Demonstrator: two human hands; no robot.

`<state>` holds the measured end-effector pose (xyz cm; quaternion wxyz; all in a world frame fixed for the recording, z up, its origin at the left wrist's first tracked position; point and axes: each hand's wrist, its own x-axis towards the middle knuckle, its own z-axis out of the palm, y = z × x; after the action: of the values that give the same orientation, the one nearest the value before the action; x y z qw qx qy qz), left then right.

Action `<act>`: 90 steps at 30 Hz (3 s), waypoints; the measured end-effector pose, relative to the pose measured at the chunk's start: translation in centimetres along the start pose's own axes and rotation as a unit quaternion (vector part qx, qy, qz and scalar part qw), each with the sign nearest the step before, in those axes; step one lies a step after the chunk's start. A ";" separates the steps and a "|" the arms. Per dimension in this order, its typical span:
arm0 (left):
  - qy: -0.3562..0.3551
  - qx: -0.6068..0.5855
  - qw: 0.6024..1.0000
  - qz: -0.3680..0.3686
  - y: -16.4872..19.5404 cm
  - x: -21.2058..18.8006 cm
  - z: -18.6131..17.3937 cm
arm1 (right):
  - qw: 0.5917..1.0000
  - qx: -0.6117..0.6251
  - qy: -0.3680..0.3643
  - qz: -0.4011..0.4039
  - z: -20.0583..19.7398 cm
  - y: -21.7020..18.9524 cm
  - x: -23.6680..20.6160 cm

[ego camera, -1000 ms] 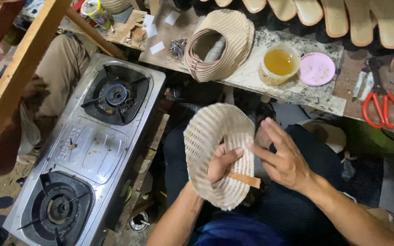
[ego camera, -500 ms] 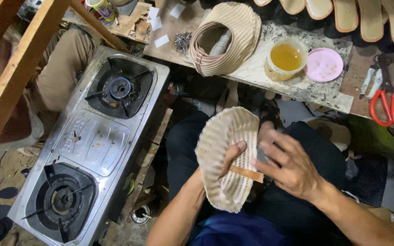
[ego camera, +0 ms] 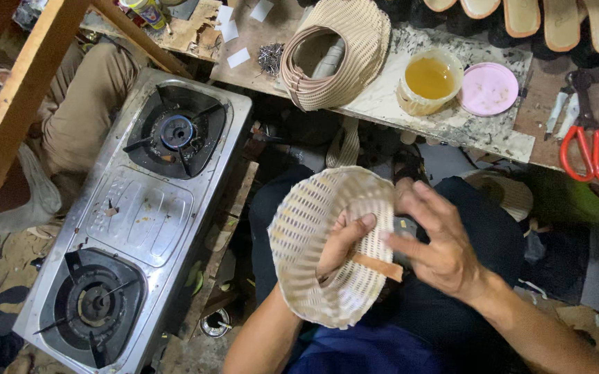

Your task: The person sits on the floor holding a woven shoe upper, dips a finger into a cup of glue, and presses a strip of trim along the edge of the upper, repeating the glue-and-press cycle and turning the upper to work around its edge.

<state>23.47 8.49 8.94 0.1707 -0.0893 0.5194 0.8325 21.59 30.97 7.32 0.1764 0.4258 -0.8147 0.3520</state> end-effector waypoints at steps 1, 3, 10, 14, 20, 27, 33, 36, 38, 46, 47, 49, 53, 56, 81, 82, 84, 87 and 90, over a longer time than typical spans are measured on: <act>0.028 0.024 0.999 0.016 -0.2 0.1 -0.2 | 0.999 0.039 -0.004 0.013 0.2 -0.1 -0.3; -0.024 -0.138 0.990 -0.019 -1.0 0.8 -0.5 | 0.987 0.147 0.004 0.066 0.5 0.0 -0.9; 0.086 -0.113 0.990 0.011 -5.4 2.6 -0.8 | 0.940 0.179 0.034 0.289 1.9 -1.5 -4.0; 0.019 -0.068 0.997 0.023 -7.8 2.9 2.0 | 0.888 0.278 0.082 0.357 2.2 -2.7 -6.1; -0.023 -0.055 0.994 -0.094 -11.8 4.6 6.4 | 0.767 0.408 0.224 0.442 -0.8 -2.5 -10.0; -0.105 0.043 0.981 -0.160 -15.9 6.4 8.5 | 0.739 0.240 0.366 0.512 -9.0 -1.1 -21.0; -0.111 0.044 0.981 -0.151 -17.1 7.0 8.3 | 0.627 0.056 0.392 0.671 -11.5 1.8 -32.8; -0.102 0.042 0.980 -0.167 -17.4 7.2 7.9 | 0.470 0.192 0.465 0.725 -8.9 4.9 -37.5; -0.089 0.050 0.980 -0.171 -17.5 7.3 7.5 | 0.420 0.183 0.485 0.745 -6.7 7.2 -39.3; -0.016 0.042 0.984 -0.172 -19.1 7.8 2.1 | 0.329 0.041 0.556 0.763 -1.9 15.5 -37.4; -0.020 0.036 0.986 -0.159 -19.7 8.1 1.1 | 0.319 0.017 0.557 0.767 -1.7 16.3 -36.4; -0.026 0.025 0.990 -0.137 -20.9 8.6 -1.0 | 0.307 -0.004 0.547 0.779 -0.8 17.2 -34.0; 0.024 0.028 0.987 -0.156 -22.3 9.9 -5.0 | 0.314 0.017 0.507 0.802 0.6 19.5 -30.0; 0.067 0.039 0.981 -0.177 -22.7 11.2 -6.5 | 0.360 0.012 0.466 0.808 0.4 21.7 -28.9; 0.064 0.032 0.974 -0.213 -26.0 16.1 -5.1 | 0.695 -0.101 -0.006 0.712 1.3 27.5 -27.4; 0.071 0.026 0.973 -0.219 -25.9 15.9 -4.8 | 0.714 -0.104 0.002 0.692 1.5 27.5 -27.3; 0.089 0.060 0.967 -0.231 -25.4 16.0 -3.9 | 0.706 -0.101 0.069 0.698 2.3 27.4 -27.5; 0.102 0.076 0.960 -0.249 -23.6 15.8 -2.0 | 0.707 -0.150 0.059 0.688 3.5 26.9 -28.4; 0.087 0.114 0.960 -0.242 -21.5 16.0 -0.3 | 0.783 -0.129 0.136 0.592 4.0 24.8 -30.4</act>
<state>16.72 19.95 -14.37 0.3303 -0.2646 0.5866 0.6905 18.83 55.03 -23.76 0.0955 -0.2197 -0.9119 0.3331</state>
